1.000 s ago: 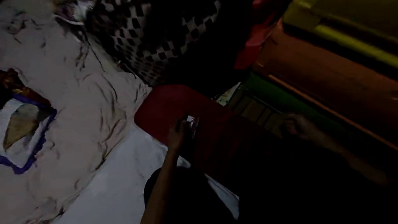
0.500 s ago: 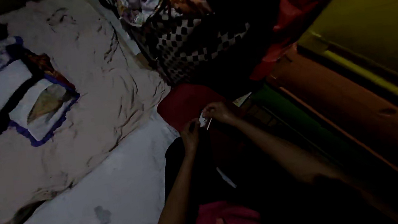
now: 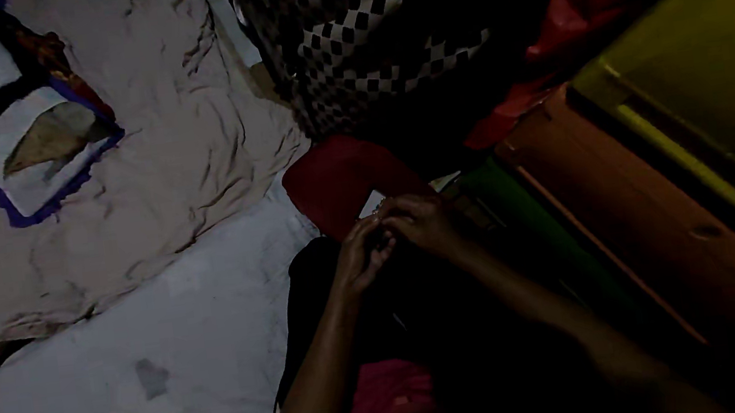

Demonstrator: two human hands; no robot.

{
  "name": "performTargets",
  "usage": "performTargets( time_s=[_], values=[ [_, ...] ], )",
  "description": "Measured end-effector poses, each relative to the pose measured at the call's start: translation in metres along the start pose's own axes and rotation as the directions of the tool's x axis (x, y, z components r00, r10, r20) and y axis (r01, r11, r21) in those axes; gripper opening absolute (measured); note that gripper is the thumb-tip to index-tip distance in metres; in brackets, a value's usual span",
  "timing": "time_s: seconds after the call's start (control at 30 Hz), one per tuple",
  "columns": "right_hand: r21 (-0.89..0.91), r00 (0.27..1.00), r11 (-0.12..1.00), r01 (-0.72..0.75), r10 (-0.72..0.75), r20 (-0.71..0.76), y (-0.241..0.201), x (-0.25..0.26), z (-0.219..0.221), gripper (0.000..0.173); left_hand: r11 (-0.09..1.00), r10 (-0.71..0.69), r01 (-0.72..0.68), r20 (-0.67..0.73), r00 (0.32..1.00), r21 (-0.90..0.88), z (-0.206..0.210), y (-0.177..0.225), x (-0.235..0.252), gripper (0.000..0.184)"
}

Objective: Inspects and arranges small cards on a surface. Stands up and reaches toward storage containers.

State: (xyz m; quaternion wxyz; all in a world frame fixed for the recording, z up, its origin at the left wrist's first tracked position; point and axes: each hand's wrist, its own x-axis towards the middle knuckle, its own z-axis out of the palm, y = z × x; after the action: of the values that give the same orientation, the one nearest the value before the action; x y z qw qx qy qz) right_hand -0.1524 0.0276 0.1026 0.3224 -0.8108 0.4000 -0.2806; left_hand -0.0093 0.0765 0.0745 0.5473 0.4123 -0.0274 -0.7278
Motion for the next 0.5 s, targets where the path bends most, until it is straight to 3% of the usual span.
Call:
performTargets(
  time_s=[0.1,0.17,0.23,0.5],
  values=[
    [0.146,0.982,0.972,-0.186,0.182,0.043,-0.003,-0.005,-0.002,0.013,0.996,-0.065,0.065,0.004,0.998,-0.062,0.002,-0.004,0.001,0.021],
    [0.296,0.938,0.891,-0.345,0.335,0.087,-0.006,-0.006,-0.005,0.012,0.991,-0.095,0.096,0.016,0.995,-0.092,0.003,-0.005,0.0,0.023],
    [0.372,0.918,0.843,-0.39,0.388,0.083,-0.001,-0.01,-0.006,0.012,0.989,-0.101,0.102,0.018,0.995,-0.106,0.002,-0.006,-0.001,0.025],
    [0.287,0.846,0.797,-0.531,0.519,0.123,0.048,-0.035,0.006,0.021,0.977,-0.13,0.137,0.05,0.99,-0.166,-0.004,-0.009,0.001,0.034]
  ],
)
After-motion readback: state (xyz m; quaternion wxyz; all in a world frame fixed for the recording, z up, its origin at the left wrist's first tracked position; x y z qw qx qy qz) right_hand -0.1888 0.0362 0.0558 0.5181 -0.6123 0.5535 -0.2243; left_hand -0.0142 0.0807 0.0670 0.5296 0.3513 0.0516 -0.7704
